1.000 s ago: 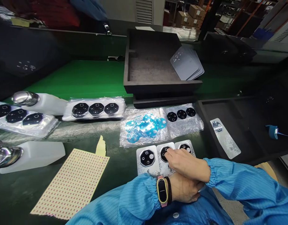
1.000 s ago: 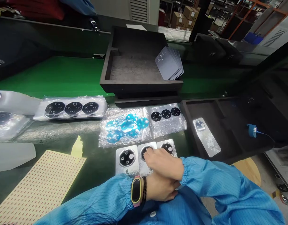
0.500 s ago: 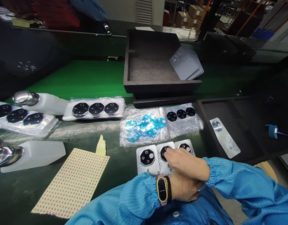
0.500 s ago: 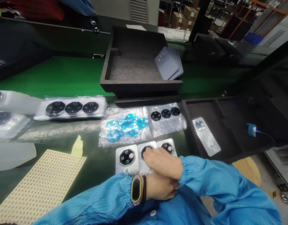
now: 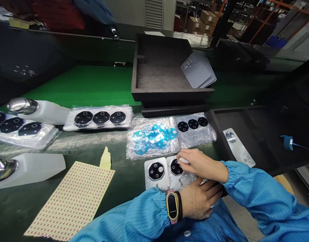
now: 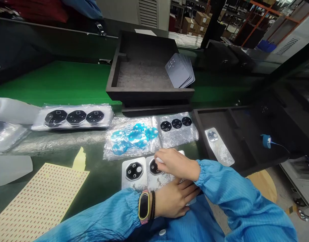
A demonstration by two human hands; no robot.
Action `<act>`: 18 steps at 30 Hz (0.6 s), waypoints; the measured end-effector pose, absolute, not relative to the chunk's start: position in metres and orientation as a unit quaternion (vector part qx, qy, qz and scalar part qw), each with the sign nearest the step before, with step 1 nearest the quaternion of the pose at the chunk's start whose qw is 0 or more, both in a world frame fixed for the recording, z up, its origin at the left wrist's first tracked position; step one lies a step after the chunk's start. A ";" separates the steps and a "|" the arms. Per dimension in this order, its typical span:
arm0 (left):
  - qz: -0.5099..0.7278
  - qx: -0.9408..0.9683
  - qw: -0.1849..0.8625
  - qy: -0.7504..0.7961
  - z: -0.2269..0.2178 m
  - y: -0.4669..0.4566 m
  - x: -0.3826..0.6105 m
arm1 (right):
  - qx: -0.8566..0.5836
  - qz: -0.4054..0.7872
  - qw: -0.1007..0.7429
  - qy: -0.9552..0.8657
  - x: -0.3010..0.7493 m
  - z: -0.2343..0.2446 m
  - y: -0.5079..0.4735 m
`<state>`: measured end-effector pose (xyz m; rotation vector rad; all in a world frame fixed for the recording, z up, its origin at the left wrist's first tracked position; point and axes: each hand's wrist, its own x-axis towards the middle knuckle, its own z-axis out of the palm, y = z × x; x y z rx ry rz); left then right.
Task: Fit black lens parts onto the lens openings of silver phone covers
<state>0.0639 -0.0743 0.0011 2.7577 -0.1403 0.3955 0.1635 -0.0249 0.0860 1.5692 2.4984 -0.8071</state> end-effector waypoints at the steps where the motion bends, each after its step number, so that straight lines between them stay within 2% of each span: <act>1: 0.144 0.973 0.174 -0.050 0.001 -0.074 0.064 | 0.512 -0.263 0.040 0.817 0.164 0.084 -0.024; 18: 0.102 0.979 0.163 -0.064 0.009 -0.075 0.070 | 0.426 -0.162 0.172 0.873 0.143 0.068 -0.034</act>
